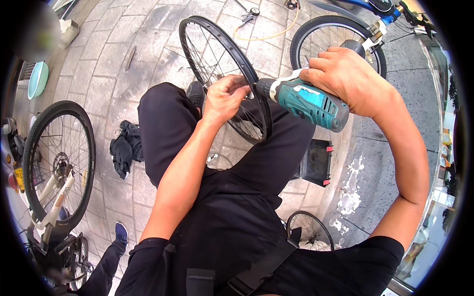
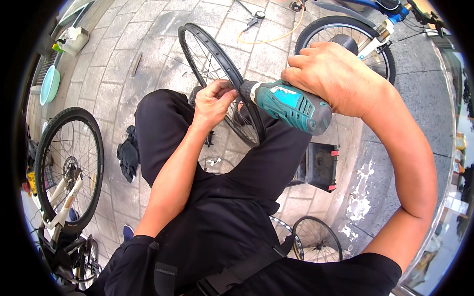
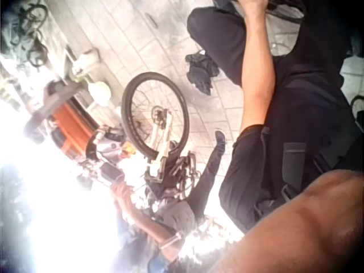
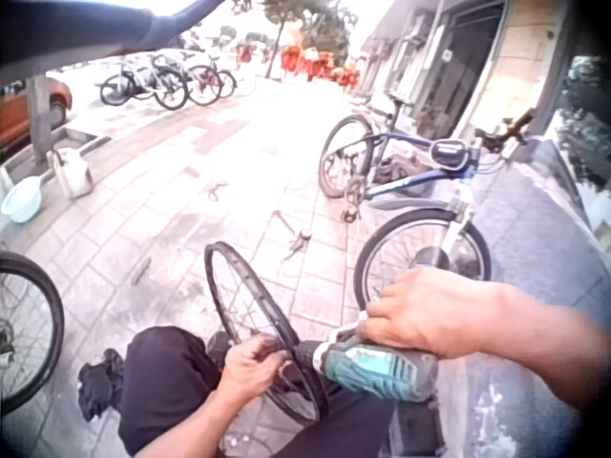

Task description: The person uses a cordless drill to tighten or loosen the rim nuts on a bicycle wheel while seated on a sidewalk. The wheel is held between the legs and rotated as needed. Another person works on a different bicycle nearby.

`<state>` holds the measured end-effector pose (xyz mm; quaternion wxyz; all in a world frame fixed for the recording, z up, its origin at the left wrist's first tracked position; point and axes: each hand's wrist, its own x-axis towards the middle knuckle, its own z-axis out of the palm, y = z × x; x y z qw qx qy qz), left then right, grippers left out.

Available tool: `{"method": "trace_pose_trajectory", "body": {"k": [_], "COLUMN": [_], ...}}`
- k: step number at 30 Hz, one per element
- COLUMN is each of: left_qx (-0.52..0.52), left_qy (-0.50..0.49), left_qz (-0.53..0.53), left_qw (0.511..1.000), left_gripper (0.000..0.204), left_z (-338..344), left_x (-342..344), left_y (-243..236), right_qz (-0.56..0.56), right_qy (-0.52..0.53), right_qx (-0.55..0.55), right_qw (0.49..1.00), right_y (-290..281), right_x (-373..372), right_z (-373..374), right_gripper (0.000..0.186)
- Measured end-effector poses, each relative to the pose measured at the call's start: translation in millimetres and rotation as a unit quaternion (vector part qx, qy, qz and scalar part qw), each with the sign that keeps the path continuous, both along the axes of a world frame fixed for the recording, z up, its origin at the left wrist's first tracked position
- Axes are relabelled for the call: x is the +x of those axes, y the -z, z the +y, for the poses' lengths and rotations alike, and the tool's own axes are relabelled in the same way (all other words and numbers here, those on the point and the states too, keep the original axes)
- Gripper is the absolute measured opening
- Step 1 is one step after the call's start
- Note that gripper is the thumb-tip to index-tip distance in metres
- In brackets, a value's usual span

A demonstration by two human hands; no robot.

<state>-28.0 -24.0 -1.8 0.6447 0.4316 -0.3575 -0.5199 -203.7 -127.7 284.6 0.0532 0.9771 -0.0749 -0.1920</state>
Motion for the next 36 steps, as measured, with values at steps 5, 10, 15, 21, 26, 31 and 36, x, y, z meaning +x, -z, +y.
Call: {"method": "trace_pose_trajectory", "body": {"k": [5, 10, 15, 21, 26, 31, 36], "left_qx": [-0.003, -0.014, -0.024, 0.005, 0.002, 0.009, 0.016], "left_qy": [-0.005, 0.015, 0.011, 0.018, 0.01, -0.001, 0.009], "left_qz": [-0.011, 0.0, -0.029, 0.005, 0.007, 0.006, -0.004], "left_qw": [1.0, 1.0, 0.999, 1.0, 1.0, 1.0, 1.0], "left_gripper": [0.015, 0.014, 0.015, 0.012, 0.012, 0.011, 0.016], "left_z": [0, -3, -3, -3, -2, -2, 1], "left_x": [1, 3, 2, 2, -1, 0, 1], "left_y": [1, 10, 11, 6, 7, 5, -4], "right_qz": [0.004, -0.028, -0.046, -0.056, -0.045, 0.004, 0.019], "right_qy": [0.049, 0.087, 0.089, 0.1, 0.142, 0.231, 0.278], "right_qx": [0.066, 0.128, 0.151, 0.157, 0.163, 0.153, 0.156], "right_qw": [0.997, 0.988, 0.983, 0.981, 0.975, 0.961, 0.948], "right_y": [-3, 9, 18, 22, 13, 6, 0], "right_x": [5, -8, -22, -26, -13, 3, 17], "right_z": [-6, -13, -23, -27, -7, 5, 13], "right_gripper": [0.042, 0.037, 0.039, 0.042, 0.038, 0.027, 0.023]}}
